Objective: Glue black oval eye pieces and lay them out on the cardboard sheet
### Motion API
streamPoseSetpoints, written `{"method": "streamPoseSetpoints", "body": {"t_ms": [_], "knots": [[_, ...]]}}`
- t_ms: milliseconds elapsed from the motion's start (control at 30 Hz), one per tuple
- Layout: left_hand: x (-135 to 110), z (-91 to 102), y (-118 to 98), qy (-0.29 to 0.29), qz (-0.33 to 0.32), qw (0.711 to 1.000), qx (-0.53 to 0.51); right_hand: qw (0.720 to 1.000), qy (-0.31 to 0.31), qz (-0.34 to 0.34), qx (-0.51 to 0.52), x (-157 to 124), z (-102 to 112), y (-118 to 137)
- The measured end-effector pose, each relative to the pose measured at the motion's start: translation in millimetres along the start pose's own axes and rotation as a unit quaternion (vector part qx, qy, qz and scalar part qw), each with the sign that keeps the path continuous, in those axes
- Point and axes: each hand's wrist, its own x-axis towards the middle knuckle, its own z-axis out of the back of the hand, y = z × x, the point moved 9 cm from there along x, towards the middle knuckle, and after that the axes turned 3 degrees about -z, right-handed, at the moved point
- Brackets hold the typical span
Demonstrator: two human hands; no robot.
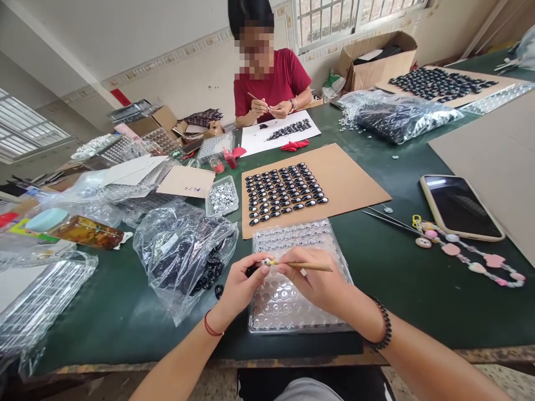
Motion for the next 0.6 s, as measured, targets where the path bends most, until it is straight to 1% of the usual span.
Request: {"method": "streamPoseSetpoints", "body": {"t_ms": [233,367,600], "knots": [[0,-1.0,-4,0.014,-0.028,0.999,0.025,1.0,0.011,0.014,0.019,0,-1,4],[0,-1.7,-6,0.016,-0.04,0.999,0.03,0.999,0.003,0.011,0.03,0,0,3],[1,-0.9,-12,0.006,-0.084,0.994,0.064,1.0,0.005,0.01,0.009,-3,0,1]]}}
